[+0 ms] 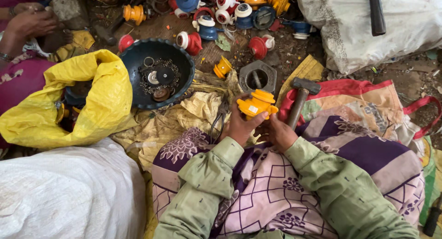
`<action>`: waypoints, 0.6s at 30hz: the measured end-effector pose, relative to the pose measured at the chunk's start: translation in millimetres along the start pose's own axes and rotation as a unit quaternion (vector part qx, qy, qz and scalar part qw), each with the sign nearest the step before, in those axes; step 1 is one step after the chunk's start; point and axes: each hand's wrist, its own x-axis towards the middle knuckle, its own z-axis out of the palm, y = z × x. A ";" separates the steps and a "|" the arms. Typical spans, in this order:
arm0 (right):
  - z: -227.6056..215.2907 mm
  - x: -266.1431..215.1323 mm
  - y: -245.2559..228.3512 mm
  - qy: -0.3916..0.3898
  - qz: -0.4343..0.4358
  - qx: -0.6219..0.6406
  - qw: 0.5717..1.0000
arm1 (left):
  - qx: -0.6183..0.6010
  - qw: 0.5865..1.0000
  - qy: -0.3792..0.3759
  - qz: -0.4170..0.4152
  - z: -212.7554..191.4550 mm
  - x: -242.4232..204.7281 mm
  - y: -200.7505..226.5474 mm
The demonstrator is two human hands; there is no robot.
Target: The person sits on the ground and uses a hammer and metal block to strike and separate parts of small yellow plastic toys. They repeatedly pick up toys, position them on the block, and hit them to break them apart, then place the pieces aside.
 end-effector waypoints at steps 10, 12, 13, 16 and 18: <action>-46.6 -99.7 -170.5 0.265 -0.231 -0.288 0.891 | -0.038 0.977 0.210 -0.020 -75.4 63.2 -2.9; -58.2 -103.7 -177.6 0.297 -0.292 -0.211 0.884 | -0.071 0.977 0.192 -0.061 -73.0 74.8 -11.6; -64.6 -103.4 -177.2 0.311 -0.319 -0.171 0.879 | -0.043 0.982 0.172 -0.073 -69.8 78.2 -19.5; -76.2 -62.6 -157.8 0.358 -0.188 -0.411 0.817 | 0.254 0.961 0.091 0.052 -64.7 87.9 -46.7; -78.9 -32.9 -136.9 0.323 -0.093 -0.325 0.884 | 0.358 0.928 0.075 0.072 -63.4 92.3 -65.0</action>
